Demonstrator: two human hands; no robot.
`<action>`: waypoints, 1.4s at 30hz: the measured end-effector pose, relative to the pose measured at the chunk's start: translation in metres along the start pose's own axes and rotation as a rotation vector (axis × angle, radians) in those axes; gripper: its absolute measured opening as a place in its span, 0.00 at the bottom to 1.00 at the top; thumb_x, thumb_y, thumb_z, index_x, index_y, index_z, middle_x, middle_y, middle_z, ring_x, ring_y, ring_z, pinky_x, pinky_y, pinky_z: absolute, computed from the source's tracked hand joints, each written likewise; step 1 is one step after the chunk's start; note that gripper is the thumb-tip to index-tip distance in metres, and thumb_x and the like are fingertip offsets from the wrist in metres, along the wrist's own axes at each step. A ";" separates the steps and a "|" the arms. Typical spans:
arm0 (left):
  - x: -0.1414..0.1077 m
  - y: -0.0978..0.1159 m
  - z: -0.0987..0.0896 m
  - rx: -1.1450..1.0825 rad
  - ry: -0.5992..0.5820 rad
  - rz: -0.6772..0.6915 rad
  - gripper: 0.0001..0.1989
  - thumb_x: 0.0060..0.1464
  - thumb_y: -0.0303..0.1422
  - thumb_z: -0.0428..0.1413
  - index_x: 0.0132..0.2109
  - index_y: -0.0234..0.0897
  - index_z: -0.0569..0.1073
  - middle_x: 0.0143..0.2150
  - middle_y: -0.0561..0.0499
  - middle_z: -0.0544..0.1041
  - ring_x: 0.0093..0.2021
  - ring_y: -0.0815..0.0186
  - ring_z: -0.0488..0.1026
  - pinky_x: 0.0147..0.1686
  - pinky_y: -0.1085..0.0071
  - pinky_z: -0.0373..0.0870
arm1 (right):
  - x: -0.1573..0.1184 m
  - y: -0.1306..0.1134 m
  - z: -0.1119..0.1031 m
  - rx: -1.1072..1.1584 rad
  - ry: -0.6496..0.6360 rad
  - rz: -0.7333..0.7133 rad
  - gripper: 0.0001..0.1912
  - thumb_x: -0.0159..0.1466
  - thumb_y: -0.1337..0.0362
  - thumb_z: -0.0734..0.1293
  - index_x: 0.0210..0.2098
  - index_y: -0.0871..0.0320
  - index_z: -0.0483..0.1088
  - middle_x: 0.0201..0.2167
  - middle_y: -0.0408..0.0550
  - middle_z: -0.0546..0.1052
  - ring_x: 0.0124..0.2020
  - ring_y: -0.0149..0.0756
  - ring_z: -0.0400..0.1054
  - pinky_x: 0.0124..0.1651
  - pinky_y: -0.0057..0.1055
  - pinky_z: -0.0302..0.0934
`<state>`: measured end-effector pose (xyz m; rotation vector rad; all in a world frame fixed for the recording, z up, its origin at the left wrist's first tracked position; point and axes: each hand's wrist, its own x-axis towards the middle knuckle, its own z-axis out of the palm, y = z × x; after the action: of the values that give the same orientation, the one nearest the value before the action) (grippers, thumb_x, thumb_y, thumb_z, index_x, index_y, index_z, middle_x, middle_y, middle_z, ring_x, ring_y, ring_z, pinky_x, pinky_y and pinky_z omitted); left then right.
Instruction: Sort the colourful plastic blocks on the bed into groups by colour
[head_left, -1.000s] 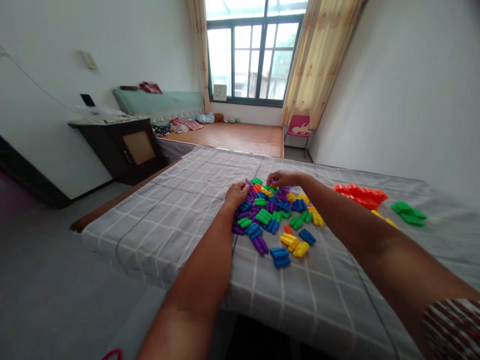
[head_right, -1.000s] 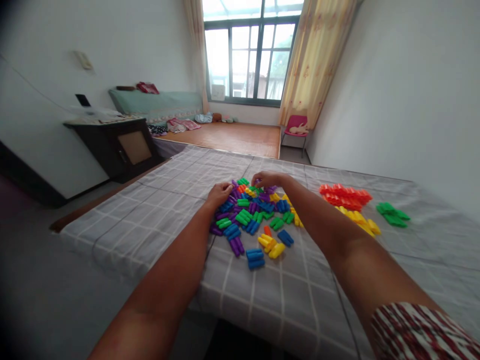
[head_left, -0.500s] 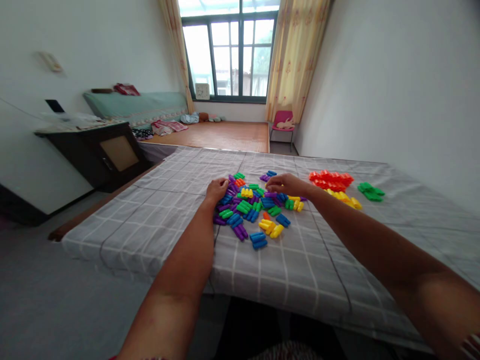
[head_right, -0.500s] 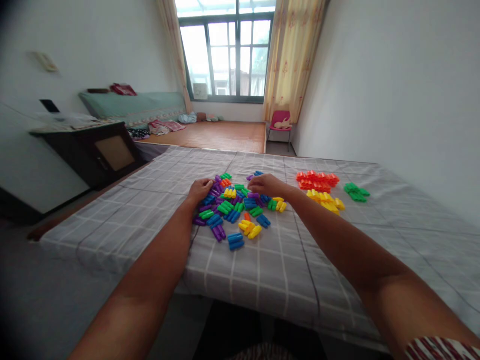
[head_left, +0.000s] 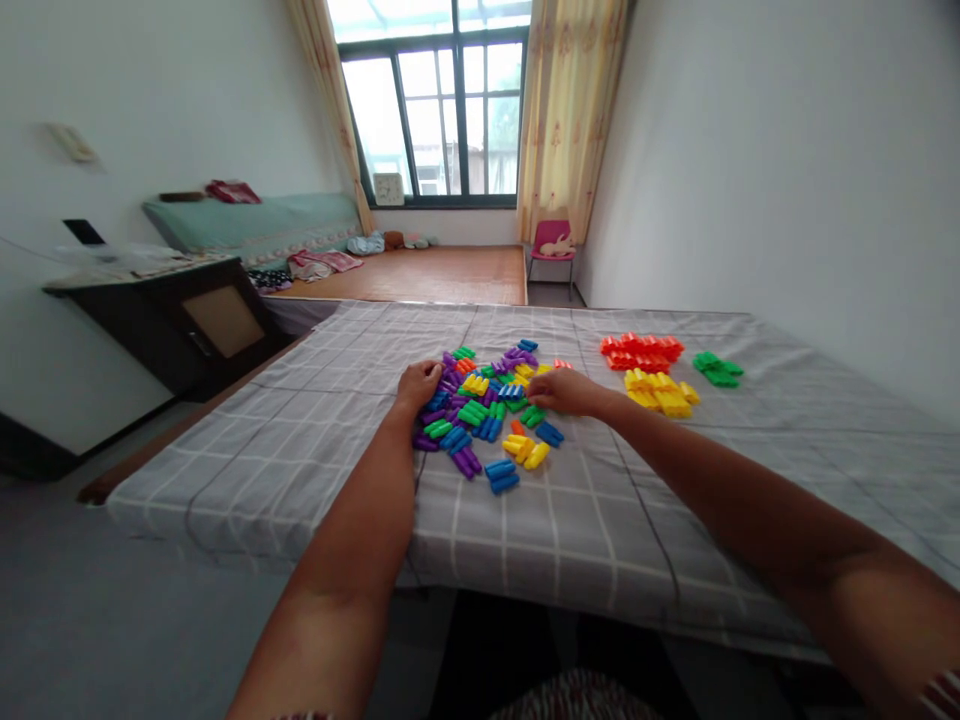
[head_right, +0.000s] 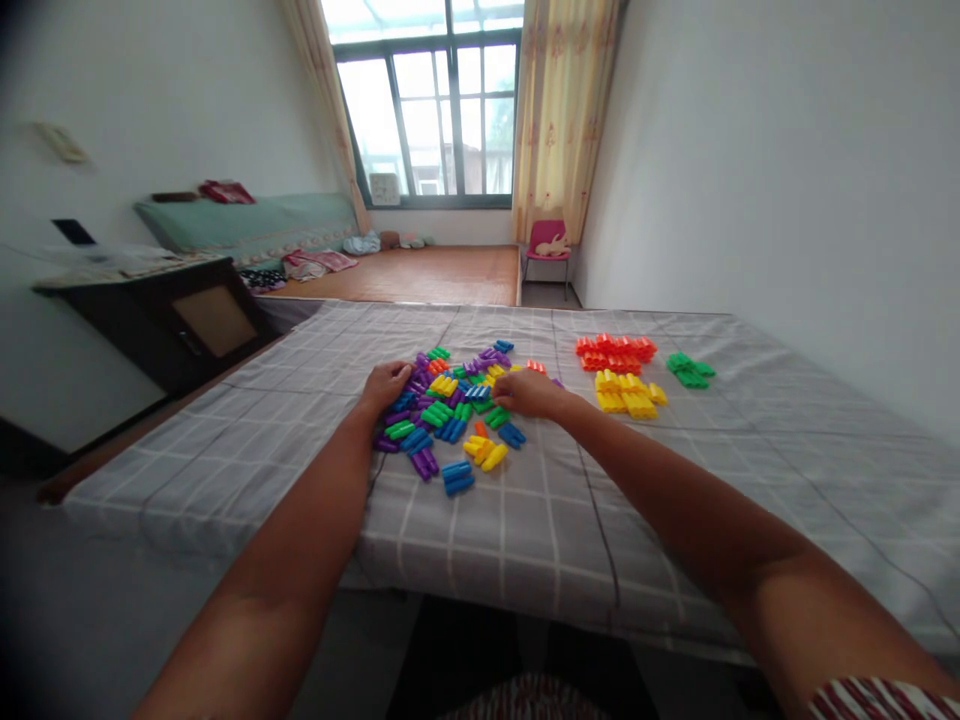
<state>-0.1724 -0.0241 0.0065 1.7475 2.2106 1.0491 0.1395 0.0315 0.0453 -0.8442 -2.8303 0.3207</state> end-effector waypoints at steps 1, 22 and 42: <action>0.000 0.000 0.000 0.006 -0.001 0.000 0.18 0.56 0.37 0.49 0.44 0.35 0.80 0.42 0.48 0.82 0.41 0.63 0.76 0.43 0.72 0.68 | -0.002 -0.002 0.002 -0.043 -0.019 0.013 0.10 0.62 0.62 0.67 0.42 0.53 0.77 0.40 0.48 0.79 0.40 0.40 0.73 0.41 0.31 0.63; 0.009 -0.007 -0.004 -0.003 -0.012 0.050 0.23 0.51 0.42 0.48 0.44 0.32 0.80 0.41 0.46 0.82 0.42 0.59 0.77 0.42 0.71 0.70 | -0.012 0.065 -0.034 0.260 0.461 -0.026 0.17 0.51 0.76 0.66 0.39 0.59 0.74 0.42 0.50 0.76 0.45 0.37 0.69 0.49 0.34 0.64; 0.008 -0.003 -0.013 0.074 -0.024 0.000 0.23 0.48 0.46 0.50 0.43 0.39 0.81 0.42 0.49 0.82 0.43 0.57 0.78 0.44 0.70 0.72 | -0.230 0.319 -0.028 0.264 0.648 0.893 0.18 0.46 0.69 0.72 0.38 0.61 0.76 0.37 0.50 0.81 0.37 0.39 0.75 0.42 0.30 0.67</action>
<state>-0.1841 -0.0229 0.0169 1.7803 2.2623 0.9528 0.5006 0.1686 -0.0316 -1.7135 -1.6586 0.4107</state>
